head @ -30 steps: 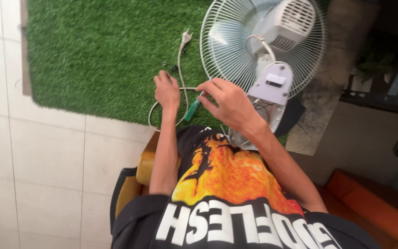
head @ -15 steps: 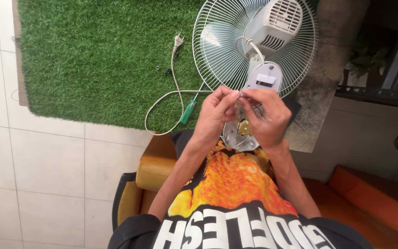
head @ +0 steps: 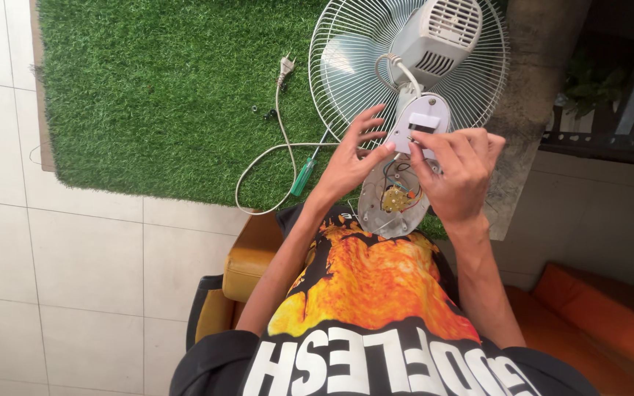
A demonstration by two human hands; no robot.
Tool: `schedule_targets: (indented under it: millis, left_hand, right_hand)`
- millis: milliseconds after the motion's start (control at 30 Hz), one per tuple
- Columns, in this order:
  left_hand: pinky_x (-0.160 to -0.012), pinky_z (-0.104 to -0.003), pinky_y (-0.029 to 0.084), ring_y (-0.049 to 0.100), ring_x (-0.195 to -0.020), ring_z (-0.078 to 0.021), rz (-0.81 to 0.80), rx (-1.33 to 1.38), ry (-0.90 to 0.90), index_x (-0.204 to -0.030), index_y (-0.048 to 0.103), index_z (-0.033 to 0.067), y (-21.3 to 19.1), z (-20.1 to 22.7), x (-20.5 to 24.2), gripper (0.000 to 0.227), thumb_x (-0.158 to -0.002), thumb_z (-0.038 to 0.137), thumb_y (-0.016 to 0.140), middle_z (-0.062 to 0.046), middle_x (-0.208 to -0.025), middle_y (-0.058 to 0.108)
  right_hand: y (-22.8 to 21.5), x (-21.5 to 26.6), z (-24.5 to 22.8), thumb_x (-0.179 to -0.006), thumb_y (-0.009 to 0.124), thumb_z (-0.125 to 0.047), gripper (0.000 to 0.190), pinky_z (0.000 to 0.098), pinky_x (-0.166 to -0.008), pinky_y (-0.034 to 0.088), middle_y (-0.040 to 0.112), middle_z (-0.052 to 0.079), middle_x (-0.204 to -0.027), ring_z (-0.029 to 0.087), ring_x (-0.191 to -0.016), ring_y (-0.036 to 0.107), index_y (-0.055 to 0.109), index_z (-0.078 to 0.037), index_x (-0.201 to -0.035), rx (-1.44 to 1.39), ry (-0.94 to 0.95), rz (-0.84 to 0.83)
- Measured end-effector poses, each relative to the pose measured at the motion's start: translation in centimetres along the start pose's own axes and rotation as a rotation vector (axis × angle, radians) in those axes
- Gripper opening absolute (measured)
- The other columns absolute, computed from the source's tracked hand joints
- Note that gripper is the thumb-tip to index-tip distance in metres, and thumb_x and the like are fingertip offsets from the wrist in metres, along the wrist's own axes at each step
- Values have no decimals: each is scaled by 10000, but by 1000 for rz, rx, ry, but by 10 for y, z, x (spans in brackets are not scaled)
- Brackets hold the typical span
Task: The person repairs a white pedestal fan by reassembling its internal components. They connect wires to the control switch, secure the switch housing with a screwdriver, and then attach and fasten the black base cover to the fan's control panel.
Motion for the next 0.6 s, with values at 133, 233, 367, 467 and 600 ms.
schedule_targets:
  millis: [133,233,367,467,600]
  left_hand:
    - [-1033,-373,572,656,-1263,-287,-104,151,-28,-1566,427,169,7,-4,-2,651,-987,287,702,-212,-1499,538]
    - [-922,-308,638,704,-1181,-214,-64,74,8,-1541,482,149,8,-3,-2,590,-1008,271,705,-199,-1456,594]
    - [-805,-272,636,741,-995,-179,-25,114,-19,-1499,498,134,10,-3,-2,563,-979,218,697,-182,-1432,596]
    - [-830,-268,638,728,-1035,-161,-2,101,21,-1489,518,124,14,-4,-2,517,-1001,174,681,-178,-1412,611]
    - [-901,-290,639,637,-1239,-169,23,31,75,-1461,550,99,14,-6,-5,444,-1026,118,635,-145,-1400,631]
  right_hand:
    - [3,-2,3,-917,885,-182,195,398,-945,357,656,-39,-958,197,-1003,574,789,-170,-1086,65,-19,-30]
    - [5,-3,3,-922,879,-185,201,395,-963,354,655,-47,-975,194,-1024,578,784,-175,-1099,75,-37,-45]
    - [5,-7,1,-919,874,-192,218,389,-965,355,660,-55,-983,188,-1027,583,782,-178,-1116,108,-75,-64]
    - [3,-10,-2,-910,877,-199,227,386,-961,355,666,-63,-984,179,-1021,582,783,-175,-1115,151,-120,-82]
    - [3,-15,-1,-901,882,-204,193,382,-952,351,679,-69,-991,171,-1028,590,768,-167,-1052,191,-180,-103]
Point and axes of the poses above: each hand's wrist, its own x-axis away from the middle knuckle, its own y-axis out of the palm, z = x × y, the point moved 3 cm from there along -x, towards the middle knuckle
